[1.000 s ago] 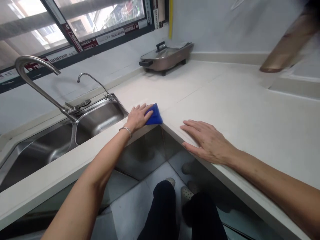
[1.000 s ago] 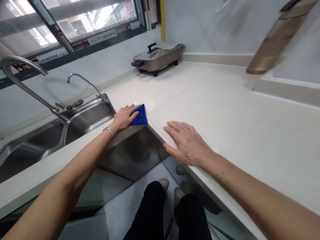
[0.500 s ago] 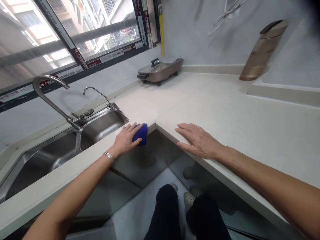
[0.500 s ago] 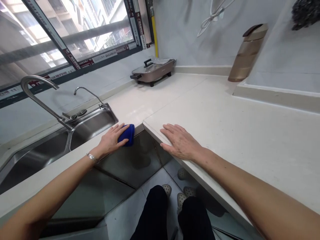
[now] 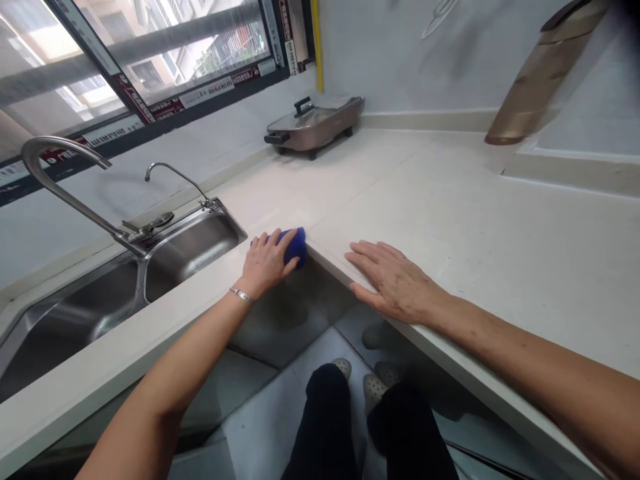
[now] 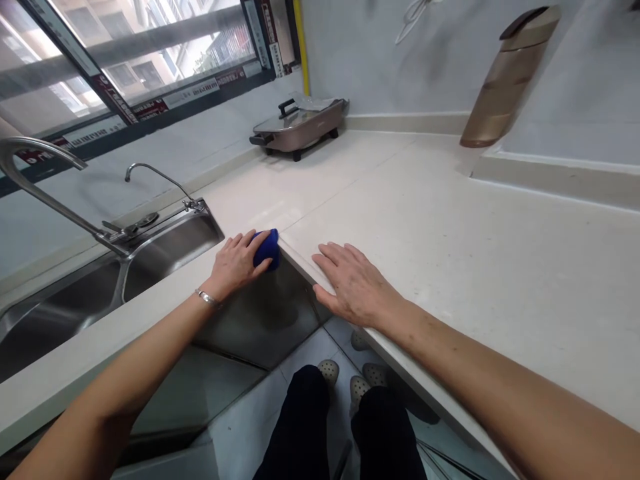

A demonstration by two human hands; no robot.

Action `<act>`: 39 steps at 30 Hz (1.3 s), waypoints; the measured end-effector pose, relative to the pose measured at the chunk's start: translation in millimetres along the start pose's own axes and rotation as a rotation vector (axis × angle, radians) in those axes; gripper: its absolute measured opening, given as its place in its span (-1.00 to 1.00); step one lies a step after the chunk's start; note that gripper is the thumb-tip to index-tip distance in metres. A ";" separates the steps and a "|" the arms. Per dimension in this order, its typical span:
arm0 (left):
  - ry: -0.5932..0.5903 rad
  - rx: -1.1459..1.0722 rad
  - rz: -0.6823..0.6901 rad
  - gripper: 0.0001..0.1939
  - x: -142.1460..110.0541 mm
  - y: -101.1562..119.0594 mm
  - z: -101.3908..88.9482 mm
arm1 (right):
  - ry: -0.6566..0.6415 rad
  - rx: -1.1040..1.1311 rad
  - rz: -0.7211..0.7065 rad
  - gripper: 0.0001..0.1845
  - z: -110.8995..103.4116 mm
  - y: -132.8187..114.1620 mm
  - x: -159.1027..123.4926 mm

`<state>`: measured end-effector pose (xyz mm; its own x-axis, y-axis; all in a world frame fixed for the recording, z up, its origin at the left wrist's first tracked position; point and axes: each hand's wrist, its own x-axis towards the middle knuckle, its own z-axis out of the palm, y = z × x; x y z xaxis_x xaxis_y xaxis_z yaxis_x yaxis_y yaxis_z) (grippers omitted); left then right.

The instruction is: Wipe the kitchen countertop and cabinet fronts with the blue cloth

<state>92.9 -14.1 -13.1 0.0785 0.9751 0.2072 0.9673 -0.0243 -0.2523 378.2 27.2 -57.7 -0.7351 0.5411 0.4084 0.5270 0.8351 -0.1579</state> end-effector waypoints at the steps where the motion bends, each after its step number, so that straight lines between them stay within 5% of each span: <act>1: 0.002 -0.007 0.004 -0.34 5.9 2.7 0.7 | -0.003 -0.001 0.001 -0.45 -0.6 -0.6 0.4; 14: 0.041 -0.142 -0.006 -0.50 6.8 6.8 -3.8 | -0.023 0.039 -0.009 -0.46 -7.5 4.0 -3.7; 22: -0.014 -0.276 -0.127 -0.43 -12.1 -25.1 -11.5 | 0.033 0.049 -0.014 -0.49 -3.6 0.9 -4.0; 29: -0.095 -0.270 -0.200 -0.34 41.3 -31.9 4.6 | 0.097 0.046 0.011 -0.64 -7.2 -9.2 1.2; 39: -0.090 -0.213 -0.276 -0.28 111.4 16.2 12.8 | 0.135 0.070 0.019 -0.74 -15.2 -14.7 5.5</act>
<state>114.2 97.0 -6.3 -0.2051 0.9666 0.1538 0.9784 0.2067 0.0060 372.9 16.4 -39.4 -0.6591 0.5422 0.5211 0.5057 0.8324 -0.2265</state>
